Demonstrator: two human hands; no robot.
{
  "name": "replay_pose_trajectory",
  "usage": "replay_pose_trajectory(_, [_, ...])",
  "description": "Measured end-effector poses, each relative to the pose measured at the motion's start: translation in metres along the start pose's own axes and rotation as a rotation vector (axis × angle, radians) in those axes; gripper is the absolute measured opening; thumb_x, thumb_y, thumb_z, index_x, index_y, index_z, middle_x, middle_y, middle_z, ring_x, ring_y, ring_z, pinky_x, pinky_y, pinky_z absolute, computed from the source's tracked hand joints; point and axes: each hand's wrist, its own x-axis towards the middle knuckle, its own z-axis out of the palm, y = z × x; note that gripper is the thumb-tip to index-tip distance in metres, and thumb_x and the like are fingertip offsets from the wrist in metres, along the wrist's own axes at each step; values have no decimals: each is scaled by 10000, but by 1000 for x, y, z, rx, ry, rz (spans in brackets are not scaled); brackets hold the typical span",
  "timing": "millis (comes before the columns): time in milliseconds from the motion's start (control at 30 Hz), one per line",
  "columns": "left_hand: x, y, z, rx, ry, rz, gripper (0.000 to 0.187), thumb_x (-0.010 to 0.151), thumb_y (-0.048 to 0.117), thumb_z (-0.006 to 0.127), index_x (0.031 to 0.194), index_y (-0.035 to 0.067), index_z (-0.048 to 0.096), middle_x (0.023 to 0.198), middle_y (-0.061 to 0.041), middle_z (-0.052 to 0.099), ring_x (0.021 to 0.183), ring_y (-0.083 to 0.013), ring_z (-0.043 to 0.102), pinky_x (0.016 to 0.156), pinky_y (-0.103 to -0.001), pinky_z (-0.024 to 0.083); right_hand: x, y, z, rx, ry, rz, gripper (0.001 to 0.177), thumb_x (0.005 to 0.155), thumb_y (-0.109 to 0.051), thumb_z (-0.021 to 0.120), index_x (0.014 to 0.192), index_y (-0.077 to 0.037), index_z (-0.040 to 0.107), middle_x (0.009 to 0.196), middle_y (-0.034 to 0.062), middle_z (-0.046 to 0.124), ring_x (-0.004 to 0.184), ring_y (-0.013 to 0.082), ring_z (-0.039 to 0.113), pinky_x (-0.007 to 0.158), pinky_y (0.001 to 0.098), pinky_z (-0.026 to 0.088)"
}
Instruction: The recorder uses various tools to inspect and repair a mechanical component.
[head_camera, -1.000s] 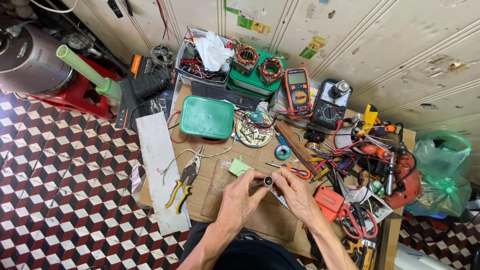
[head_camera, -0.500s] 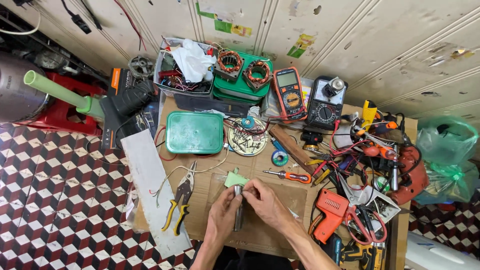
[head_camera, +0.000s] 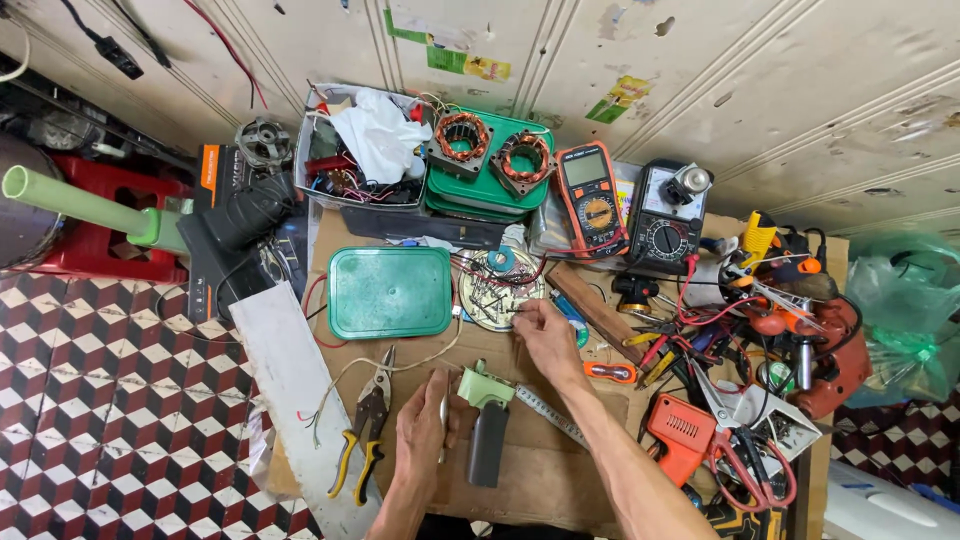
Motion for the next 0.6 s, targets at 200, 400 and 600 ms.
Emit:
replay_pose_trajectory(200, [3, -20, -6, -34, -77, 83, 486, 1007, 404, 524, 1000, -44, 714, 597, -51, 549, 496, -130, 478, 485, -290, 383, 25, -12, -11, -153, 134, 78, 259, 990, -111, 565, 1217, -39, 666, 759, 148, 720, 572, 186, 657, 591, 351, 541])
replay_pose_trajectory(400, [-2, -17, -10, -90, -44, -17, 422, 983, 357, 553, 1106, -11, 721, 665, -46, 581, 526, -130, 474, 494, -298, 381, 59, 24, -13, -500, 174, -149, 305, 938, -125, 609, 1223, -67, 700, 883, 256, 732, 777, 367, 720, 771, 446, 563])
replay_pose_trajectory(600, [-13, -2, -12, -126, -27, -61, 411, 974, 341, 559, 1107, -15, 716, 710, -30, 646, 529, -131, 470, 496, -302, 389, 42, 13, -17, -498, 212, -151, 287, 918, -132, 624, 1185, -64, 702, 1000, 256, 719, 952, 428, 703, 851, 484, 545])
